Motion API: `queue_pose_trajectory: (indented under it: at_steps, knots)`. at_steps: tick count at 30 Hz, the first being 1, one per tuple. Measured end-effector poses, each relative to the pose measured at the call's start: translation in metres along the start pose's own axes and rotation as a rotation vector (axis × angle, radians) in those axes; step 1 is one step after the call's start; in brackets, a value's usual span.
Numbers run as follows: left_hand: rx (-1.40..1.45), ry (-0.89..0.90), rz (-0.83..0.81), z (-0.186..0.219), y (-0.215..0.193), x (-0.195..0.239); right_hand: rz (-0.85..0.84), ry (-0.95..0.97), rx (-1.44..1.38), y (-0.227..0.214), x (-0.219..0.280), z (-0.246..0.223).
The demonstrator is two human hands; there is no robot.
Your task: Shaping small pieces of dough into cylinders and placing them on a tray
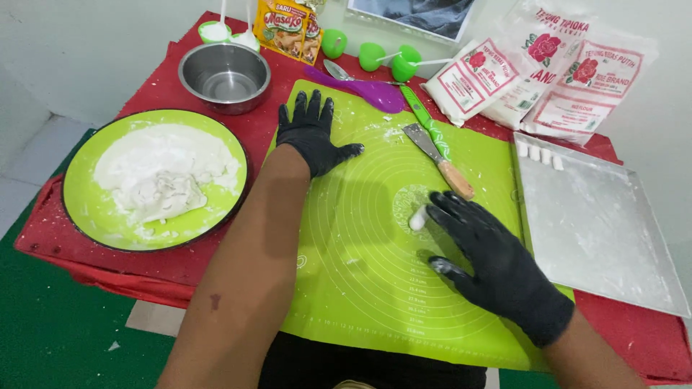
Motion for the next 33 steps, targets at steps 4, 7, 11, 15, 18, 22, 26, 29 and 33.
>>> queue_pose_trajectory:
  at_steps: [4, 7, 11, 15, 18, 22, 26, 29, 33]
  knots:
    - [-0.008, -0.006, 0.058, -0.002, 0.011, -0.009, -0.102, -0.046, -0.122, 0.035, -0.027, 0.017]
    - [-0.015, -0.013, 0.100, -0.005, 0.027, -0.026, -0.121, -0.029, 0.010, 0.068, -0.054, 0.042]
    - [-0.009, -0.031, 0.124, -0.012, 0.037, -0.050, -0.041, -0.014, 0.204, 0.099, -0.106, 0.073]
    - [-0.035, -0.052, 0.185, -0.015, 0.044, -0.052, 0.121, -0.053, 0.462, 0.117, -0.165, 0.099]
    - [-0.019, -0.061, 0.223, -0.014, 0.042, -0.050, 0.257, -0.104, 0.868, 0.114, -0.196, 0.113]
    - [-0.016, -0.041, 0.172, -0.013, 0.039, -0.046, 0.217, -0.023, 0.028, 0.075, -0.198, 0.092]
    - [-0.019, -0.046, 0.152, -0.011, 0.036, -0.043, -0.010, 0.020, 0.030, 0.089, -0.151, 0.084]
    - [-0.008, -0.044, 0.136, -0.010, 0.033, -0.041, -0.174, 0.130, -0.009, 0.090, -0.095, 0.069]
    - [-0.026, -0.039, 0.141, -0.009, 0.034, -0.041, -0.186, 0.058, -0.002, 0.056, -0.044, 0.018]
Point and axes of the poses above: each hand's wrist, its own x-axis away from the middle knuckle, its own y-axis out of the palm, z = x × y, the point moved 6 cm from there along -x, towards the middle knuckle, and after that the axes turned 14 degrees about -x, right-handed, at the moved point
